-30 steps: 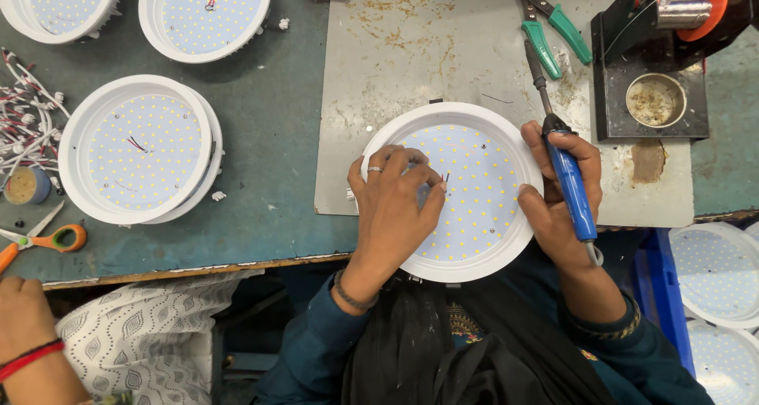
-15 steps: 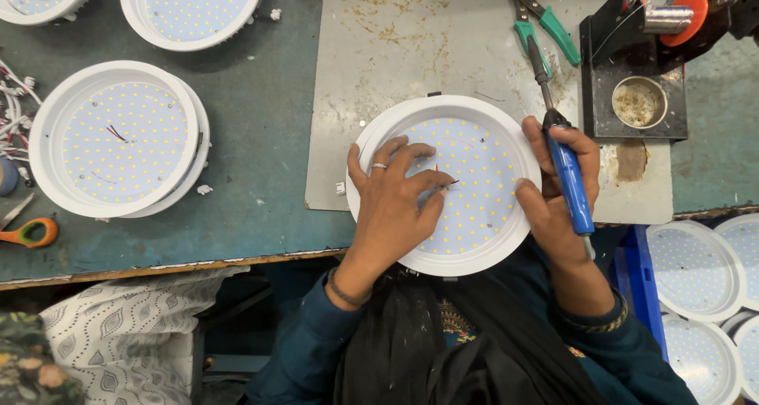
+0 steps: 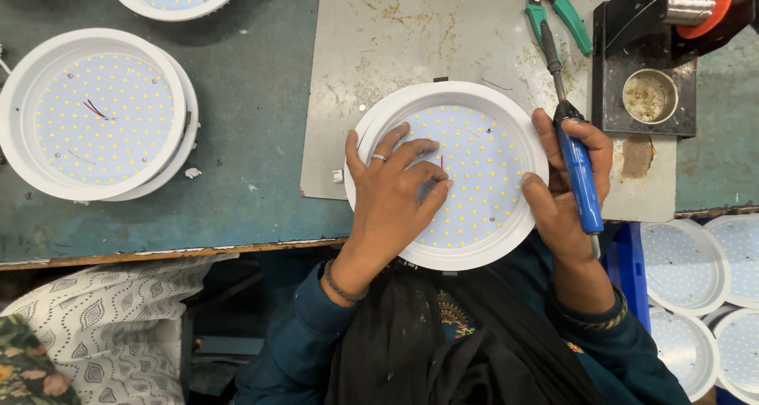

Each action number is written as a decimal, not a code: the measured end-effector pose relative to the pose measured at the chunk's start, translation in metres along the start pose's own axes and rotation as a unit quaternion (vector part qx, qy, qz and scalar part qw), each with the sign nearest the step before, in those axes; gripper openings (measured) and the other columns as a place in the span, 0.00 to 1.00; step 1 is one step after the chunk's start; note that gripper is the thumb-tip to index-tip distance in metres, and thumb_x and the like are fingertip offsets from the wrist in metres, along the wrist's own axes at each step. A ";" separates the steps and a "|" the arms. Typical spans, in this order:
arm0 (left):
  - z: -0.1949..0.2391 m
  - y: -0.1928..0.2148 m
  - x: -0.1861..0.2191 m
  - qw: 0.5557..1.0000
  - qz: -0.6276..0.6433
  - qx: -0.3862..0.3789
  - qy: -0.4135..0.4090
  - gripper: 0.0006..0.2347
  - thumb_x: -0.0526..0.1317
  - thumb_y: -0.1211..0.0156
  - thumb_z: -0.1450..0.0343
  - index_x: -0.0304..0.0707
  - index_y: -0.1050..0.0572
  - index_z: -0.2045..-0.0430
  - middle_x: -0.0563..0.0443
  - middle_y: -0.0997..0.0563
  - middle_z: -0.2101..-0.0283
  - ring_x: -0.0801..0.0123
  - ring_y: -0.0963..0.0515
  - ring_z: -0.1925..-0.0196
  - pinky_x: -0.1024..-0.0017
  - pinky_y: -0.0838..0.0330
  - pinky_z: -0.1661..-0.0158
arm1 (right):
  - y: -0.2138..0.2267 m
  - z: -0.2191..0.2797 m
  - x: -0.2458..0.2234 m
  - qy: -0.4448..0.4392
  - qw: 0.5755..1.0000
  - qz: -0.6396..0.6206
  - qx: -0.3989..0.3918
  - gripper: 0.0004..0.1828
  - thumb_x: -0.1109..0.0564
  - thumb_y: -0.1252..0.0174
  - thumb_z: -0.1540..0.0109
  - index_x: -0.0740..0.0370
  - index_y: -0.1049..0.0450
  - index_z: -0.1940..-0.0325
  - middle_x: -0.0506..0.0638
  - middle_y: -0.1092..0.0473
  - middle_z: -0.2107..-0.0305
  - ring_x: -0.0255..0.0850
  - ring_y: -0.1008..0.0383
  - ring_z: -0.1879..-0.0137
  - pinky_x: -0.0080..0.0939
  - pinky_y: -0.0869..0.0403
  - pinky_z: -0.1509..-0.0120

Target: The person uses a soldering iron to attach wires to the contact points on circular LED light panels. They handle multiple panels, moving finished ones aside and picking up new ones to continue soldering.

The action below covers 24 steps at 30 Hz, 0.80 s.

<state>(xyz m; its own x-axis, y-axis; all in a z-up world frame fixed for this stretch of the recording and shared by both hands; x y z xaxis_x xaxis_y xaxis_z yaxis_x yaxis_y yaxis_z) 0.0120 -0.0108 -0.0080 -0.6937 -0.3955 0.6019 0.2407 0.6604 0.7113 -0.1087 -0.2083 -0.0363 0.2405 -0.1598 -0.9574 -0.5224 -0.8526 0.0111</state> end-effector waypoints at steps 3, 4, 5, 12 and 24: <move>0.000 -0.001 -0.001 1.000 0.008 0.002 0.011 0.03 0.42 0.32 0.33 0.47 0.18 0.75 0.60 0.20 0.49 0.54 0.32 0.31 0.30 0.65 0.31 | 0.002 -0.001 0.000 0.000 1.000 0.021 -0.006 0.37 0.77 0.49 0.39 0.57 0.48 0.29 0.69 0.39 0.29 0.49 0.39 0.20 0.43 0.33 0.20; 0.001 -0.001 -0.001 1.000 0.010 0.001 0.015 0.02 0.41 0.32 0.34 0.47 0.18 0.76 0.61 0.20 0.49 0.54 0.32 0.31 0.30 0.65 0.31 | 0.002 0.000 0.000 0.001 1.000 0.025 -0.007 0.36 0.77 0.49 0.38 0.57 0.48 0.29 0.69 0.39 0.29 0.49 0.38 0.20 0.44 0.33 0.19; 0.001 -0.001 -0.001 1.000 0.009 -0.002 0.018 0.02 0.41 0.32 0.34 0.47 0.17 0.76 0.61 0.20 0.49 0.54 0.32 0.31 0.30 0.65 0.31 | 0.002 0.001 -0.001 0.002 1.000 0.028 -0.008 0.36 0.77 0.49 0.38 0.57 0.49 0.30 0.69 0.38 0.29 0.49 0.38 0.20 0.44 0.34 0.19; -0.003 0.004 -0.007 0.999 0.028 -0.031 0.026 0.03 0.42 0.32 0.34 0.48 0.16 0.76 0.62 0.19 0.49 0.51 0.33 0.32 0.25 0.72 0.37 | 0.005 0.002 -0.008 0.017 1.000 0.006 -0.006 0.35 0.76 0.43 0.34 0.57 0.48 0.29 0.68 0.38 0.30 0.48 0.35 0.23 0.45 0.33 0.17; -0.006 0.002 -0.012 0.996 0.053 -0.010 0.068 0.03 0.41 0.32 0.37 0.46 0.17 0.80 0.62 0.17 0.50 0.51 0.31 0.34 0.29 0.61 0.37 | 0.078 0.025 -0.019 0.152 0.982 0.017 0.109 0.32 0.39 0.46 0.25 0.67 0.41 0.29 0.65 0.29 0.54 0.50 0.21 0.57 0.41 0.23 0.61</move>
<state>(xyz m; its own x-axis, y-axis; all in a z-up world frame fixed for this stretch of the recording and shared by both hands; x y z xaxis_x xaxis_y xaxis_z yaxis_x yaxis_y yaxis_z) 0.0247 -0.0081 -0.0117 -0.5661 -0.4082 0.7162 0.3222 0.6901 0.6480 -0.1740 -0.2593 -0.0246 0.4367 -0.3554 -0.8264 -0.6892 -0.7226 -0.0534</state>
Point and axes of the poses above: each hand's wrist, its own z-axis away from the middle knuckle, its own y-axis out of the back of the hand, x = y × z, the point moved 2 cm from there along -z, towards the middle knuckle
